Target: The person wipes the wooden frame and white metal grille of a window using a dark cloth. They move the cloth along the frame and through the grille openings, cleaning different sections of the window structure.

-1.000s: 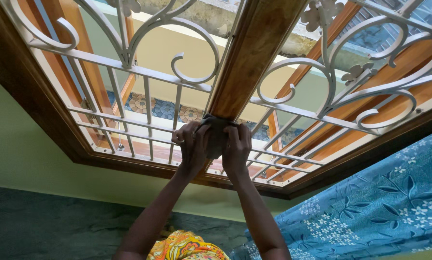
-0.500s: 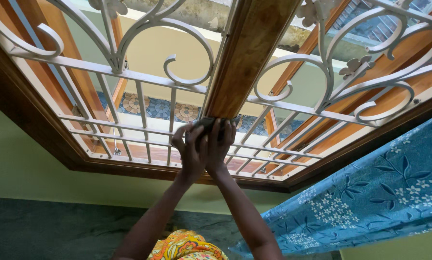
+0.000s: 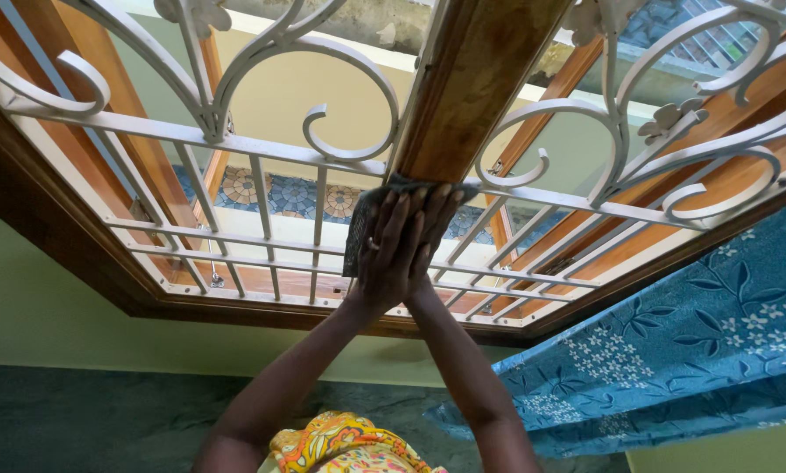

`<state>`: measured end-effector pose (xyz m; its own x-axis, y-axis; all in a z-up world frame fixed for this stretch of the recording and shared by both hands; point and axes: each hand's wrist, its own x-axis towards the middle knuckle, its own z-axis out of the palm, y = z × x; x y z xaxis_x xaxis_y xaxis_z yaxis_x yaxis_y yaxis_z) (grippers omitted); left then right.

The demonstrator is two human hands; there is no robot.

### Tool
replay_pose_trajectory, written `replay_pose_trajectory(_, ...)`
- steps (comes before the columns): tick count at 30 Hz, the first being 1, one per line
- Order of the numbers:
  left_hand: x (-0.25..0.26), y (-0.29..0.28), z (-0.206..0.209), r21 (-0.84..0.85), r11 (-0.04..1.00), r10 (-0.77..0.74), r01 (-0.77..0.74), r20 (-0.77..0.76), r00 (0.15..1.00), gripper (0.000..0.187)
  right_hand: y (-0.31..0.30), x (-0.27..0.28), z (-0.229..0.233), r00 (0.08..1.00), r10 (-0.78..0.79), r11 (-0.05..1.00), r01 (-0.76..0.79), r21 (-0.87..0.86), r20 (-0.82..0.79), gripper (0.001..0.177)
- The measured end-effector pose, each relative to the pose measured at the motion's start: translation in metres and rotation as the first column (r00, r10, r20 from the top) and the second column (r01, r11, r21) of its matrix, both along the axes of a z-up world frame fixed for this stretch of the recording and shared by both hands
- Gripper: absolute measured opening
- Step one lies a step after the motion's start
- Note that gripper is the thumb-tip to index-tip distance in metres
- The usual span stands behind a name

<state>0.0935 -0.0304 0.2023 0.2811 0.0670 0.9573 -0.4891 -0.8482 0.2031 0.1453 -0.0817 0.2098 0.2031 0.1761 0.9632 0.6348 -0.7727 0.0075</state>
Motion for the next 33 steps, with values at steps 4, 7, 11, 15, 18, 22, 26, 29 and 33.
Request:
replay_pose_trajectory(4,0.011,0.006,0.066,0.032,0.999,0.003,-0.004,0.054,0.999,0.047,-0.002,0.003,0.068,0.999,-0.006,1.0,0.007,-0.01,0.033,0.066)
replay_pose_trajectory(7,0.025,0.001,0.101,0.022,0.999,0.038,-0.042,0.144,0.989,0.042,-0.007,0.01,0.104,0.998,-0.028,0.999,0.029,-0.017,0.056,0.065)
replay_pose_trajectory(11,0.049,-0.037,0.124,-0.139,0.975,0.212,-0.173,0.348,0.913,0.037,-0.017,0.029,0.14,0.995,-0.047,0.998,0.05,-0.034,0.084,0.064)
replay_pose_trajectory(15,0.066,-0.063,0.144,-0.202,0.968,0.206,-0.151,0.29,0.934,0.039,-0.026,0.046,0.165,0.993,-0.05,0.997,0.056,-0.052,0.104,0.063)
replay_pose_trajectory(18,0.085,-0.071,0.185,-0.352,0.927,0.233,-0.126,0.279,0.932,0.048,-0.029,0.06,0.179,0.992,-0.051,0.996,0.059,-0.065,0.116,0.062)
replay_pose_trajectory(22,0.072,-0.022,0.219,-0.055,0.99,0.139,-0.131,0.191,0.972,0.054,-0.031,0.082,0.199,0.992,-0.049,0.994,0.06,-0.092,0.118,0.061)
replay_pose_trajectory(26,0.065,0.019,0.25,0.044,0.991,-0.134,0.129,0.129,0.983,0.058,-0.031,0.1,0.201,0.994,-0.037,0.993,0.048,-0.109,0.106,0.06)
replay_pose_trajectory(29,0.058,0.029,0.248,0.085,0.977,-0.207,0.197,0.129,0.97,0.058,-0.034,0.103,0.185,0.996,-0.037,0.992,0.046,-0.114,0.086,0.06)
replay_pose_trajectory(33,0.057,0.028,0.236,0.118,0.942,-0.33,0.315,0.141,0.934,0.055,-0.039,0.1,0.155,0.998,-0.035,0.99,0.041,-0.137,0.052,0.059)
